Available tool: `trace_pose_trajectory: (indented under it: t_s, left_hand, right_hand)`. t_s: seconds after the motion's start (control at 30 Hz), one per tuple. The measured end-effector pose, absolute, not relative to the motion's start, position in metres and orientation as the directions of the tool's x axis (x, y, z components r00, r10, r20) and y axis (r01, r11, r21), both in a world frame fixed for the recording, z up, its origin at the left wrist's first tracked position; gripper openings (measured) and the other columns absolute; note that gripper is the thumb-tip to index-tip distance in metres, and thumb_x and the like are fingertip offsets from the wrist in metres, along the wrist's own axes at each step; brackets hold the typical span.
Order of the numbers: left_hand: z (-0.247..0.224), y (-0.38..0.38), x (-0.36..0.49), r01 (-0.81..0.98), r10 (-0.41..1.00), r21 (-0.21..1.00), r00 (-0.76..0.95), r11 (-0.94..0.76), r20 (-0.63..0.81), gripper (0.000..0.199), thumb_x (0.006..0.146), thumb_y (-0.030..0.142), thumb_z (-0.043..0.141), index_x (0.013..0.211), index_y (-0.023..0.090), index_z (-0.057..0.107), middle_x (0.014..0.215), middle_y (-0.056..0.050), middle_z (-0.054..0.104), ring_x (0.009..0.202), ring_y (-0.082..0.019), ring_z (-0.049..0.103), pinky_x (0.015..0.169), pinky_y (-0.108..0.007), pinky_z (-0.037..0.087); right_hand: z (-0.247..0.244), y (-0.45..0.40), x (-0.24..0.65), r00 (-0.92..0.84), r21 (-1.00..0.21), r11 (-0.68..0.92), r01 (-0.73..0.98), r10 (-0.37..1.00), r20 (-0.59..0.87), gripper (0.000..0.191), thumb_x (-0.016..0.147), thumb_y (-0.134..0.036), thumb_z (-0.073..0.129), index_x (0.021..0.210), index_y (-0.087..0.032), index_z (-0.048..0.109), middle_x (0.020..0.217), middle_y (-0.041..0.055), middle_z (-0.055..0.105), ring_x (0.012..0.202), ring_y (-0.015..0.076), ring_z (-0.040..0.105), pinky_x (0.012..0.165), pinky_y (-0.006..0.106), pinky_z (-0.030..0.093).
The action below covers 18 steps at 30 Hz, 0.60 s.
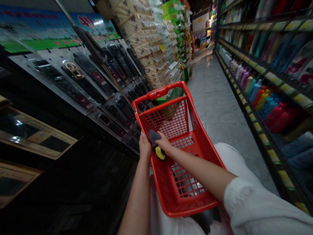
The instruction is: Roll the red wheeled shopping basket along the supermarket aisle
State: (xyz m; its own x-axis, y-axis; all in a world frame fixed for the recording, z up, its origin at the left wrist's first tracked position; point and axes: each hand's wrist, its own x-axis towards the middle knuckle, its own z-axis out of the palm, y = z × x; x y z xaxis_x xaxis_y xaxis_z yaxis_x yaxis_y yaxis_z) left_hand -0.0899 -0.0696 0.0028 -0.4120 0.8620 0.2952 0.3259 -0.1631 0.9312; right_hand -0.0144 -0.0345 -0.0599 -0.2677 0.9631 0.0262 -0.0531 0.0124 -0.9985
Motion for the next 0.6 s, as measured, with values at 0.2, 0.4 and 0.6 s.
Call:
trace_pose_trajectory:
  t_s: [0.2,0.4,0.6]
  left_hand:
    - [0.004,-0.072,-0.091,0.310,0.861,0.929,-0.397,-0.200,0.318,0.055,0.097,0.053,0.039,0.135,0.017,0.056,0.142,-0.012,0.056,0.134,-0.024,0.050,0.115,-0.037,0.036]
    - [0.003,-0.074,-0.091,0.326,0.871,0.921,-0.363,-0.213,0.330,0.059,0.098,0.054,0.035,0.139,0.015,0.052,0.145,-0.013,0.054,0.135,-0.022,0.048,0.116,-0.035,0.033]
    - [0.000,-0.074,-0.095,0.344,0.874,0.923,-0.379,-0.174,0.305,0.057,0.098,0.055,0.034,0.138,0.019,0.053,0.141,-0.010,0.058,0.135,-0.022,0.049,0.116,-0.035,0.034]
  right_hand:
    - [-0.037,0.017,-0.038,-0.212,-0.911,0.359,-0.203,0.892,0.399,0.074,0.067,-0.005,0.054,0.139,-0.021,0.054,0.134,0.0062,0.053,0.125,0.0183,0.051,0.116,0.034,0.034]
    - [-0.075,0.034,-0.049,-0.286,-0.939,0.330,-0.094,0.895,0.343,0.081,0.062,0.002,0.047,0.137,-0.025,0.057,0.129,0.0049,0.055,0.122,0.0178,0.052,0.115,0.037,0.034]
    - [-0.124,0.012,-0.033,-0.428,-0.992,0.070,0.102,0.904,0.019,0.064,0.070,-0.005,0.053,0.132,-0.021,0.060,0.122,0.0034,0.067,0.111,0.0183,0.060,0.103,0.034,0.044]
